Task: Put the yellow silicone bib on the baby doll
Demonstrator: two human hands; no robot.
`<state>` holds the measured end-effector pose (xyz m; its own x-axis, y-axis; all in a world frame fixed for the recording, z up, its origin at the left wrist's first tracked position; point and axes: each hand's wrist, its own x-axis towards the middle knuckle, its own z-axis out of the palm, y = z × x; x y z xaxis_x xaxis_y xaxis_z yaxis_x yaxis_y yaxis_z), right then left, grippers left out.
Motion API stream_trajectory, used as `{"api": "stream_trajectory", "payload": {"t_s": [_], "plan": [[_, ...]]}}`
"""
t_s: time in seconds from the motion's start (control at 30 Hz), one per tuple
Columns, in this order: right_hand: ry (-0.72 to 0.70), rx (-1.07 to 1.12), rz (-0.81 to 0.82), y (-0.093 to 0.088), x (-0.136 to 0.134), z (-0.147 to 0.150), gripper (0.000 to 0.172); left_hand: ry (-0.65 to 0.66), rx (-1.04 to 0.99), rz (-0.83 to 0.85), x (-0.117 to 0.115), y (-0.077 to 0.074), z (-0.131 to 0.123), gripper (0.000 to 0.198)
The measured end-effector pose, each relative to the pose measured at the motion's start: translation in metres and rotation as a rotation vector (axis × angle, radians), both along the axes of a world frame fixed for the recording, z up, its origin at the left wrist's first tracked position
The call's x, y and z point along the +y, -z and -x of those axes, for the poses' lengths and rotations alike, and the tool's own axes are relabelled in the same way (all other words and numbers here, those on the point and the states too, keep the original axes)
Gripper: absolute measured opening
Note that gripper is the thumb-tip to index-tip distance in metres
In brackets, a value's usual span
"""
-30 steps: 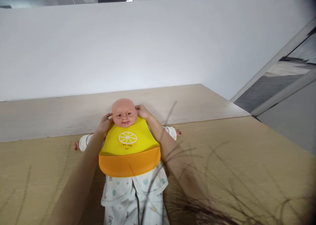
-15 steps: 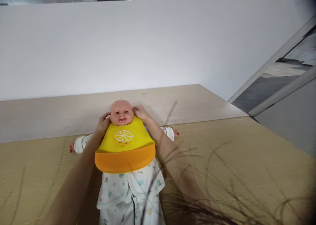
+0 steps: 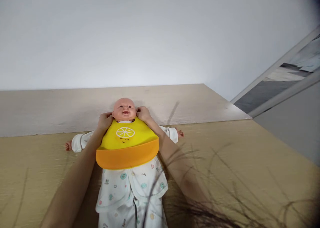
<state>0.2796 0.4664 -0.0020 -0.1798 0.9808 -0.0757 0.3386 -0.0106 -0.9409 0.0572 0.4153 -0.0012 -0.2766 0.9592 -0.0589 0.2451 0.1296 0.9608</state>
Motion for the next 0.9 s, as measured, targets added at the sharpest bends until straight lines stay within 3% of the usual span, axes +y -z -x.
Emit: {"api": "stream_trajectory", "payload": {"t_s": [0.13,0.3,0.47,0.57,0.73,0.9], "plan": [[0.037,-0.013,0.023,-0.001,-0.001,-0.001,0.035,-0.017,0.070,0.010,0.005,0.003,0.002,0.032],[0.067,0.002,0.034,-0.006,-0.009,-0.006,0.035,-0.096,-0.168,0.091,-0.001,-0.001,0.006,0.037],[0.060,0.129,0.052,-0.015,-0.032,-0.012,0.014,-0.036,-0.358,0.091,-0.035,-0.018,0.018,0.042],[0.034,0.273,0.039,-0.019,-0.053,-0.022,0.023,-0.034,-0.353,0.110,-0.057,-0.030,0.026,0.044],[-0.153,0.258,-0.004,-0.027,-0.079,-0.040,0.034,0.014,-0.300,0.100,-0.086,-0.049,0.035,0.040],[-0.012,0.202,0.012,-0.038,-0.094,-0.045,0.030,-0.018,-0.381,0.038,-0.108,-0.061,0.030,0.027]]}}
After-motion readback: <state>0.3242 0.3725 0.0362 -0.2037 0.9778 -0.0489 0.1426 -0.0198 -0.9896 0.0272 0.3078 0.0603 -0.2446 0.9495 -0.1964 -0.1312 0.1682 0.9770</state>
